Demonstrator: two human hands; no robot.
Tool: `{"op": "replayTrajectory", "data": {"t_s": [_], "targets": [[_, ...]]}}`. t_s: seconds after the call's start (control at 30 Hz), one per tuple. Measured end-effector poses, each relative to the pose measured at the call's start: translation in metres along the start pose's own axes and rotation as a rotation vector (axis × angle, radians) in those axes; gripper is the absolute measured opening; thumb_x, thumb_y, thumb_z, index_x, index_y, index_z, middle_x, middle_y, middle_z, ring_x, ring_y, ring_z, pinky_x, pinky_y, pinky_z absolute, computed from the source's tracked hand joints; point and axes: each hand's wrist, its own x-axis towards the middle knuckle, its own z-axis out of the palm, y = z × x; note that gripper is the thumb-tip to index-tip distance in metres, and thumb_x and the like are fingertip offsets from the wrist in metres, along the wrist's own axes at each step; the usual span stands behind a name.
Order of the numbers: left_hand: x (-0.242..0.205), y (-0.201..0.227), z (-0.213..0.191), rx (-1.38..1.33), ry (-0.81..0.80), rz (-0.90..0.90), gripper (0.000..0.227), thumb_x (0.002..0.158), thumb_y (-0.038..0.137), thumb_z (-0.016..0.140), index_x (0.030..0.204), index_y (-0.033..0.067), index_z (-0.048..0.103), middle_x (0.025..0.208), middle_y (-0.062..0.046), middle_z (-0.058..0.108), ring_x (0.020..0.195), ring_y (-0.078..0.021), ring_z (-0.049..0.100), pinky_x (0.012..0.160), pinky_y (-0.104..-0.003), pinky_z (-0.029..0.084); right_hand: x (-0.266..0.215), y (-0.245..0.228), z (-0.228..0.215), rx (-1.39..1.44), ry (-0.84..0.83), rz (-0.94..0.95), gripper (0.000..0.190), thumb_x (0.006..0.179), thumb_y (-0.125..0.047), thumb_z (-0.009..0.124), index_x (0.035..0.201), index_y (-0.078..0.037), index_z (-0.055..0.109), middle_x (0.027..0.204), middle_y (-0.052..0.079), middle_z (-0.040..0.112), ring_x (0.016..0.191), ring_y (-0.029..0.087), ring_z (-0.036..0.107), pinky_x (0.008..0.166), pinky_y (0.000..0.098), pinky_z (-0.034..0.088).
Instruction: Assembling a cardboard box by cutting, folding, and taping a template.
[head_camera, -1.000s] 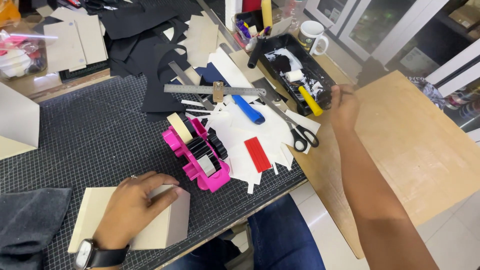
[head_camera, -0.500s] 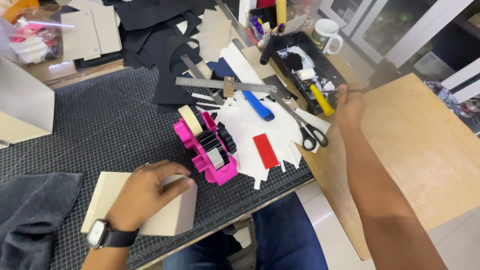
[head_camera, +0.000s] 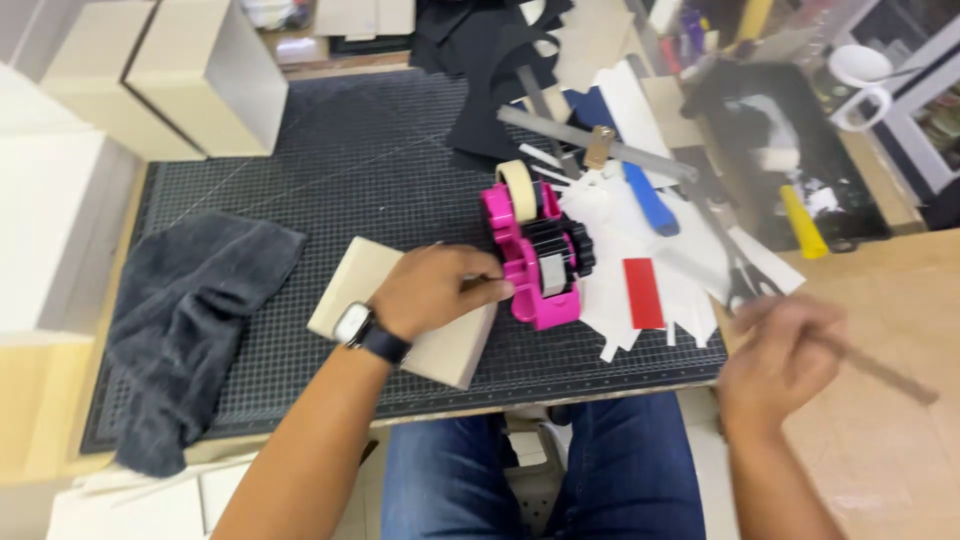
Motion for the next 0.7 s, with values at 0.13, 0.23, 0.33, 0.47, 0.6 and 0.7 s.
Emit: {"op": "replayTrajectory", "data": {"t_s": [0.13,0.23,0.33,0.47,0.6,0.7], "targets": [[0.001,-0.002,0.005,-0.024,0.015,0.019,0.034,0.098,0.050,0.055,0.097,0.0217,0.074,0.099,0.004,0.077,0.092,-0.0239,0.071,0.070,-0.044,0.049,-0.094,-0.008,0.002,0.355,-0.251,-0.028,0.028,0.108,-0.029,0.056,0.111,-0.002,0.057,0.107,0.016,0.067,0.066,0.024,0.067,0.072,0.0392,0.064],[0.003,-0.004,0.006,-0.001,-0.006,0.011,0.044,0.100,0.056,0.049,0.088,0.0201,0.070,0.082,-0.002,0.070,0.080,-0.0269,0.066,0.071,-0.047,0.047,-0.113,-0.028,0.014,0.686,-0.543,-0.231,0.022,0.113,-0.018,0.050,0.125,-0.004,0.062,0.111,0.007,0.074,0.088,0.017,0.077,0.071,0.0235,0.074],[0.004,-0.007,0.012,-0.004,0.030,0.056,0.036,0.099,0.052,0.054,0.092,0.0226,0.074,0.082,0.001,0.071,0.081,-0.0246,0.068,0.071,-0.045,0.048,-0.122,-0.044,0.019,0.466,-0.576,-0.323,0.024,0.107,-0.022,0.051,0.105,-0.002,0.064,0.088,0.012,0.073,0.069,0.025,0.076,0.065,0.0322,0.064],[0.007,-0.007,0.016,-0.019,0.046,0.006,0.027,0.095,0.050,0.060,0.094,0.0291,0.078,0.087,0.006,0.074,0.086,-0.0216,0.069,0.079,-0.045,0.045,-0.126,-0.040,0.016,0.423,-0.587,-0.391,0.024,0.106,-0.024,0.052,0.102,-0.003,0.063,0.092,0.011,0.074,0.072,0.027,0.078,0.066,0.0366,0.066],[0.008,-0.005,0.018,-0.026,0.046,0.001,0.029,0.095,0.051,0.060,0.090,0.0286,0.078,0.084,0.008,0.074,0.082,-0.0199,0.069,0.076,-0.043,0.045,-0.130,-0.041,0.004,0.377,-0.749,-0.511,0.025,0.106,-0.023,0.049,0.105,-0.001,0.062,0.097,0.016,0.072,0.077,0.032,0.074,0.072,0.0439,0.064],[0.008,-0.006,0.020,-0.029,0.049,-0.012,0.025,0.095,0.050,0.061,0.094,0.0311,0.079,0.090,0.009,0.076,0.087,-0.0196,0.070,0.081,-0.044,0.044,-0.135,-0.030,0.012,0.422,-0.602,-0.434,0.020,0.106,-0.027,0.054,0.103,-0.008,0.062,0.091,0.008,0.074,0.077,0.022,0.078,0.067,0.0317,0.068]]}}
